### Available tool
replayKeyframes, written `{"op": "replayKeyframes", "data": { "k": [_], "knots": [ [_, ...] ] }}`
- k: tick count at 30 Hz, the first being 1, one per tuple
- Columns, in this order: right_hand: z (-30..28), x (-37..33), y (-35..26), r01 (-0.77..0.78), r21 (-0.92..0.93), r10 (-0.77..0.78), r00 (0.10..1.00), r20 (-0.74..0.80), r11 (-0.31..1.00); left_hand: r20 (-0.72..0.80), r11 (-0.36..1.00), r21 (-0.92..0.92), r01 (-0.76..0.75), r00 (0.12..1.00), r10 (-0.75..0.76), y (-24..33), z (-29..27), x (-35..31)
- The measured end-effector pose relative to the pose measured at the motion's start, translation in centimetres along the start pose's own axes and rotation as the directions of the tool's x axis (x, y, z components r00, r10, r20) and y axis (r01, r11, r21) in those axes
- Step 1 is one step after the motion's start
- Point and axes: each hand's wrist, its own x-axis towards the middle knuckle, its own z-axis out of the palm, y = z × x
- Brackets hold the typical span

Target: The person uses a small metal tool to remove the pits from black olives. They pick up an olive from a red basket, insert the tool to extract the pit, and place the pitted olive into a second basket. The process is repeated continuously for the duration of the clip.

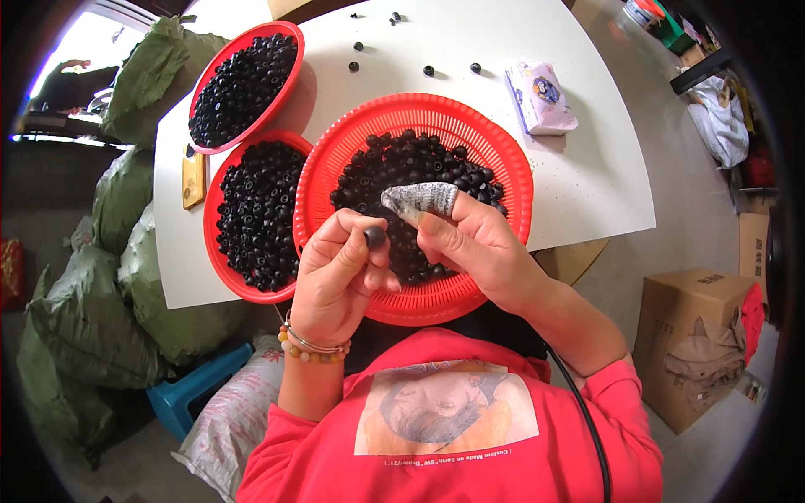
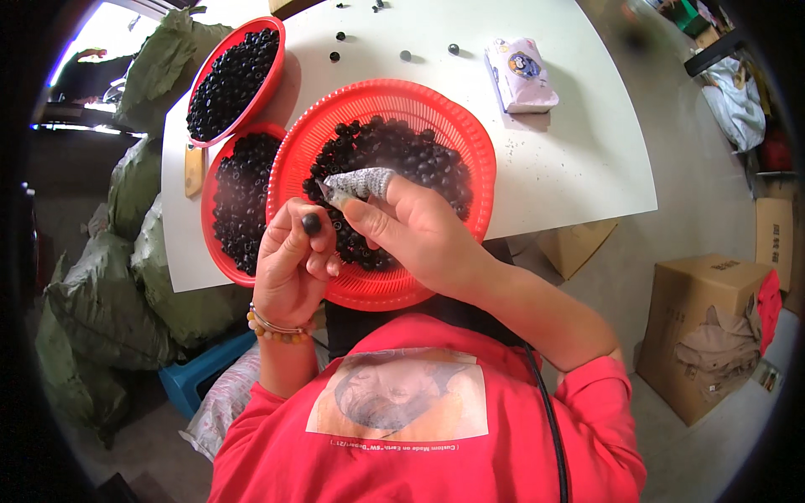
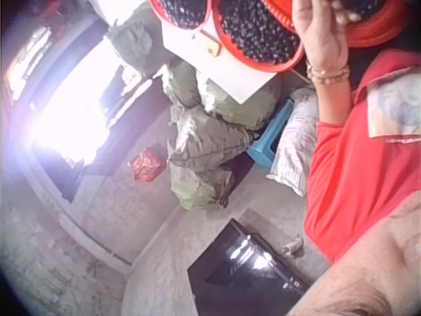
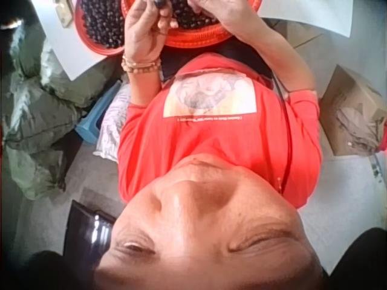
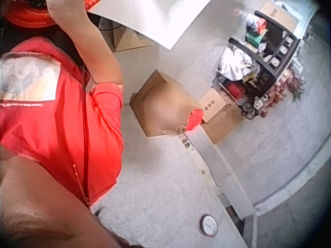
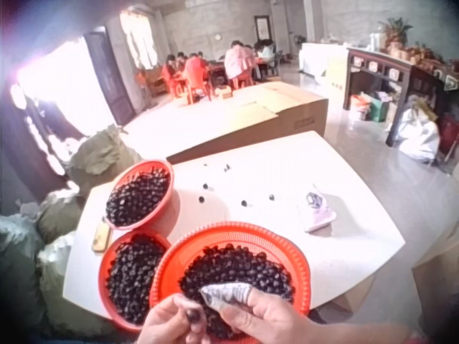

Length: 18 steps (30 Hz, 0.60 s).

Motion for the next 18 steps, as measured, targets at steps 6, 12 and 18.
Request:
{"op": "replayKeyframes", "data": {
  "k": [6,12,18],
  "knots": [
    [1.0,0.4,-0.1,0.089,0.208,-0.102,0.993,0.052,0.974,-0.085,0.998,0.063,-0.01,0.996,0.016,-0.3,0.9,-0.1],
    [1.1,1.4,0.1,0.022,0.173,-0.034,0.997,0.063,0.985,-0.021,1.0,0.029,-0.004,1.0,0.005,-0.3,0.6,-0.2],
    [0.6,1.3,-0.2,-0.062,0.074,0.066,0.996,-0.056,0.995,-0.012,0.999,0.032,-0.025,1.0,0.026,0.3,0.2,-0.3]
  ]
}}
